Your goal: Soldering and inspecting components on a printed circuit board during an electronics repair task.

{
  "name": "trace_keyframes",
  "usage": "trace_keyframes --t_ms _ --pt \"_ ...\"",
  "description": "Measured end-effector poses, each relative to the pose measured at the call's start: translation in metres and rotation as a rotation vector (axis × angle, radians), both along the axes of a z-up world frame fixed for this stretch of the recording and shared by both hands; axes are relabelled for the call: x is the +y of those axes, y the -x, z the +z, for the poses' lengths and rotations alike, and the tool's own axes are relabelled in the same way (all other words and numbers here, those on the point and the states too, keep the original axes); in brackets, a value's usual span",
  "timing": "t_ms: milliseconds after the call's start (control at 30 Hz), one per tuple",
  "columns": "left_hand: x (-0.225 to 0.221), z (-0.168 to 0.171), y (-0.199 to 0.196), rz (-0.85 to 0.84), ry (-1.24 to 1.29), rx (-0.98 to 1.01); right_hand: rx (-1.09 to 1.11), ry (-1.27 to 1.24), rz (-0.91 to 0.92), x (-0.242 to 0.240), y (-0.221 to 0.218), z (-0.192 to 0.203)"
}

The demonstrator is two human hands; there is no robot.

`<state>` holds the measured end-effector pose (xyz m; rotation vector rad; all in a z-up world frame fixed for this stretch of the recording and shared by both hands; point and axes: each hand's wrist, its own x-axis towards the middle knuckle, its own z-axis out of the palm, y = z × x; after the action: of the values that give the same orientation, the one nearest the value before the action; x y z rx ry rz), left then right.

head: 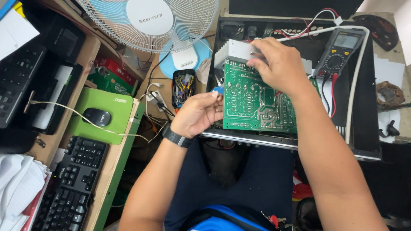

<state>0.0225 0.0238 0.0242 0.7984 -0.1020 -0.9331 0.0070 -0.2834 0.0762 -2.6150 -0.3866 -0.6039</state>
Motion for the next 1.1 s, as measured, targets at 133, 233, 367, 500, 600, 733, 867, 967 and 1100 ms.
trace_keyframes --t_ms 133,233,367,500,600,733,867,967,1100 --pt "0.001 -0.008 -0.003 0.061 -0.069 -0.070 -0.028 0.017 0.003 -0.001 -0.004 -0.006" --pt "0.003 -0.006 0.007 0.183 -0.297 -0.256 -0.037 0.089 -0.023 -0.002 -0.006 -0.018" --pt "0.006 0.000 0.016 0.419 -0.429 -0.452 -0.030 0.186 -0.021 -0.001 -0.011 -0.022" --pt "0.008 0.004 0.022 0.423 -0.445 -0.514 -0.042 0.153 -0.023 -0.002 -0.007 -0.023" --pt "0.005 -0.009 0.026 0.409 -0.385 -0.547 -0.076 0.151 -0.016 -0.001 -0.005 -0.027" --pt "0.007 -0.010 0.032 0.417 -0.424 -0.567 -0.106 0.165 -0.005 0.002 -0.003 -0.026" --pt "0.005 -0.010 0.036 0.433 -0.459 -0.574 -0.122 0.135 -0.014 -0.001 -0.003 -0.031" --pt "0.004 -0.006 0.037 0.443 -0.494 -0.571 -0.153 0.114 -0.002 0.000 -0.002 -0.031" --pt "0.002 -0.009 0.035 0.451 -0.496 -0.555 -0.178 0.073 0.000 0.002 -0.002 -0.030"
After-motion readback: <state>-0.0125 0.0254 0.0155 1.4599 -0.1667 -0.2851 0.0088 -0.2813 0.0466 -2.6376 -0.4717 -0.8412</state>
